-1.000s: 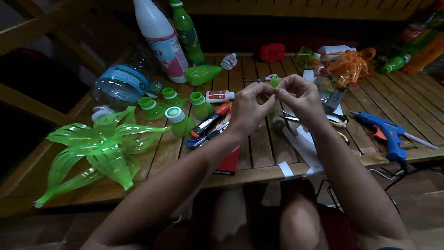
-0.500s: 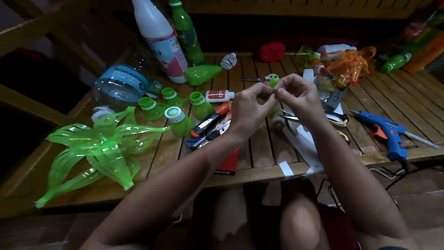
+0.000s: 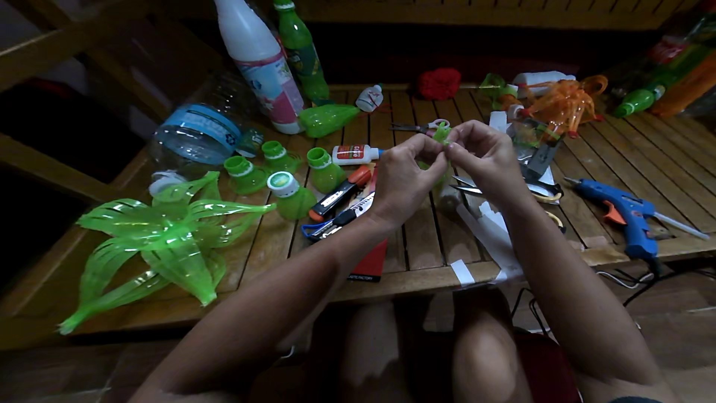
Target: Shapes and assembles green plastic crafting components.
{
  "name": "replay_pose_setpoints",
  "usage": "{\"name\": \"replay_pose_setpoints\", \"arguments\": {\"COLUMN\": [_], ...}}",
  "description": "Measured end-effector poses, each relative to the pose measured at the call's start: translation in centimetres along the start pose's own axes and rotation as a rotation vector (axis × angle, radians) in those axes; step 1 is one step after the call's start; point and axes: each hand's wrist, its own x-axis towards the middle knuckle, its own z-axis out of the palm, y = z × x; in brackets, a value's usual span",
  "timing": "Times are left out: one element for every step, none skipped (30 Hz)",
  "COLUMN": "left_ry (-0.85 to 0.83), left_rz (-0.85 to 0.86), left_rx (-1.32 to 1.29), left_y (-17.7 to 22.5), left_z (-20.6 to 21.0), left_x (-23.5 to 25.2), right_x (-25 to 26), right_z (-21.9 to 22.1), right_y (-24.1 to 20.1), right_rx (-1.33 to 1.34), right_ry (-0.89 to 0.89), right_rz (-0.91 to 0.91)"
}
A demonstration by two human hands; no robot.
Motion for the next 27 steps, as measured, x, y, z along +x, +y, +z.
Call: {"name": "replay_pose_setpoints", "arguments": {"left_ry": [-0.002, -0.003, -0.003, -0.001, 0.001, 0.002, 0.000, -0.005, -0.012, -0.017, -0.025, -0.036, -0.037, -0.036, -0.038, -0.039, -0.040, -0.039, -0.036, -0.035, -0.039, -0.046, -0.054, -0.060, -0.064, -0.074, -0.086], "left_rz": [0.005, 0.009, 0.014, 0.015, 0.016, 0.016, 0.015, 0.014, 0.012, 0.014, 0.008, -0.004, -0.008, -0.005, -0.006, -0.005, -0.004, -0.002, 0.001, 0.002, 0.001, 0.002, 0.007, 0.013, 0.015, 0.009, -0.001], "left_rx": [-0.006, -0.010, -0.012, -0.014, -0.016, -0.019, -0.021, -0.019, -0.018, -0.022, -0.028, -0.033, -0.042, -0.045, -0.044, -0.042, -0.037, -0.031, -0.026, -0.021, -0.017, -0.015, -0.014, -0.014, -0.009, -0.002, 0.005], "left_y": [0.0, 0.0, 0.0, 0.0, -0.1, -0.1, -0.1, -0.1, -0.1, -0.1, 0.0, 0.0, -0.1, -0.1, -0.1, -0.2, -0.3, -0.4, -0.4, -0.4, -0.3, -0.3, -0.4, -0.5, -0.4, -0.3, -0.2], "left_z": [0.0, 0.0, 0.0, 0.1, 0.1, 0.1, 0.1, 0.1, 0.0, 0.0, -0.1, -0.1, -0.1, -0.1, -0.2, -0.3, -0.4, -0.5, -0.5, -0.5, -0.5, -0.4, -0.3, -0.3, -0.2, -0.4, -0.5], "left_x": [0.0, 0.0, 0.0, 0.0, 0.0, 0.0, 0.0, -0.1, -0.1, 0.0, 0.0, 0.0, 0.1, 0.2, 0.2, 0.3, 0.3, 0.4, 0.5, 0.6, 0.6, 0.6, 0.6, 0.5, 0.6, 0.6, 0.7], "right_x": [0.0, 0.0, 0.0, 0.0, -0.1, -0.1, -0.1, -0.1, 0.0, 0.1, 0.1, 0.1, 0.1, 0.3, 0.5, 0.6, 0.7, 0.8, 0.9, 0.9, 0.9, 0.7, 0.5, 0.4, 0.3, 0.3, 0.3], "right_z": [0.0, 0.0, 0.0, 0.0, 0.0, 0.0, -0.1, -0.2, -0.2, -0.3, -0.3, -0.3, -0.4, -0.4, -0.3, -0.2, -0.2, -0.1, -0.1, -0.1, 0.0, 0.0, 0.1, 0.1, 0.2, 0.4, 0.6], "right_y": [0.0, 0.0, 0.1, 0.1, 0.0, 0.0, 0.0, 0.1, 0.1, 0.2, 0.2, 0.3, 0.3, 0.3, 0.2, 0.0, -0.2, -0.4, -0.7, -0.9, -1.0, -1.1, -1.0, -1.0, -1.0, -1.1, -1.2], "right_rx": [-0.002, -0.004, -0.002, -0.001, 0.000, 0.000, -0.007, -0.017, -0.024, -0.031, -0.035, -0.026, -0.018, -0.019, -0.030, -0.049, -0.066, -0.079, -0.088, -0.092, -0.091, -0.084, -0.081, -0.080, -0.085, -0.095, -0.106], "right_ry": [-0.002, -0.004, -0.005, -0.006, -0.007, -0.010, -0.015, -0.022, -0.027, -0.032, -0.033, -0.035, -0.039, -0.045, -0.049, -0.055, -0.063, -0.069, -0.073, -0.074, -0.066, -0.056, -0.045, -0.028, -0.010, 0.008, 0.020], "right_rz": [-0.005, -0.008, -0.012, -0.012, -0.011, -0.012, -0.013, -0.017, -0.025, -0.029, -0.024, -0.013, -0.007, -0.004, -0.001, 0.005, 0.014, 0.020, 0.025, 0.033, 0.040, 0.046, 0.051, 0.058, 0.065, 0.071, 0.079]}}
